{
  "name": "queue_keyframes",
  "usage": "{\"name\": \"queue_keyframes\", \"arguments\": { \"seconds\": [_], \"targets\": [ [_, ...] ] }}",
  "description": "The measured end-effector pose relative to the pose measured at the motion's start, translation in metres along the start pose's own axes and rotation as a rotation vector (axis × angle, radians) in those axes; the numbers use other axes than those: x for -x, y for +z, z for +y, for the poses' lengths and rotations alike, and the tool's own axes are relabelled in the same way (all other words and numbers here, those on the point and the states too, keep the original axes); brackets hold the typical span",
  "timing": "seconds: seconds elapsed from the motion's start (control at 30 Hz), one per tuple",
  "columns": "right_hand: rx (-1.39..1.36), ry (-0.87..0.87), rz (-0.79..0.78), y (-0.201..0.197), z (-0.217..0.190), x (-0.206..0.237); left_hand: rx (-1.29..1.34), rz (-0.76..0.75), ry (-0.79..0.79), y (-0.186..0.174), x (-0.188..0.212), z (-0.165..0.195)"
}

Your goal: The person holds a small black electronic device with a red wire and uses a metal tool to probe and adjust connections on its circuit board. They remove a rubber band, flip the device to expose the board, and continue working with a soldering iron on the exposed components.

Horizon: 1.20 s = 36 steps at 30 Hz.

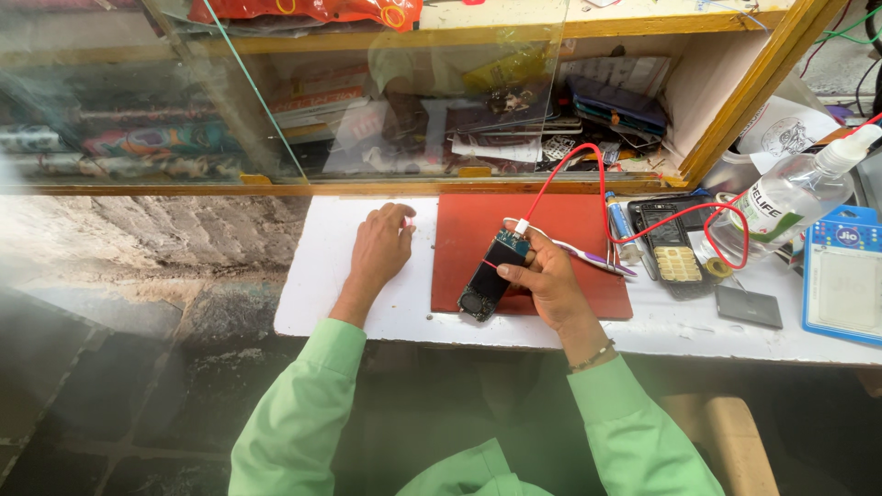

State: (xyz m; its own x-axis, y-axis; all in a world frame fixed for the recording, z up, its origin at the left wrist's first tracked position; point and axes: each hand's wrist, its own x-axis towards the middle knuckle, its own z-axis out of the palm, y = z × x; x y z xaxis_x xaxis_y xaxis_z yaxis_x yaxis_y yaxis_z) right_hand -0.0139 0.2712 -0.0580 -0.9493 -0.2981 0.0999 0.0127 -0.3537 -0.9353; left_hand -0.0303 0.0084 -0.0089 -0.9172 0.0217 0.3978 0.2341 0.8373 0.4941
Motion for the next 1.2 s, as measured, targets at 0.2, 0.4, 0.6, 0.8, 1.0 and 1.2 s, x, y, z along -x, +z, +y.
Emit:
{"name": "queue_keyframes", "arguments": {
  "seconds": [0.2,0.4,0.6,0.8,1.0,1.2],
  "targets": [
    [0.011,0.003,0.006,-0.001,0.0,0.0,0.0,0.098,0.088,0.001,0.002,0.0],
    [0.011,-0.003,0.011,0.0,0.001,-0.001,0.231,0.24,0.061,0.0,0.0,-0.002],
    [-0.015,-0.01,-0.014,-0.001,0.004,-0.001,0.545,0.032,0.084,0.017,-0.006,0.03],
    [-0.034,-0.036,-0.008,-0.003,0.006,0.0,0.816,-0.458,-0.189,0.043,0.012,0.062],
    [-0.072,0.003,-0.062,0.001,0.001,0.002,1.113,-0.368,-0.168,0.06,0.023,0.057],
    [-0.187,-0.15,0.108,-0.006,0.005,-0.002,0.794,-0.313,-0.221,0.043,0.03,0.045]
  ]
}}
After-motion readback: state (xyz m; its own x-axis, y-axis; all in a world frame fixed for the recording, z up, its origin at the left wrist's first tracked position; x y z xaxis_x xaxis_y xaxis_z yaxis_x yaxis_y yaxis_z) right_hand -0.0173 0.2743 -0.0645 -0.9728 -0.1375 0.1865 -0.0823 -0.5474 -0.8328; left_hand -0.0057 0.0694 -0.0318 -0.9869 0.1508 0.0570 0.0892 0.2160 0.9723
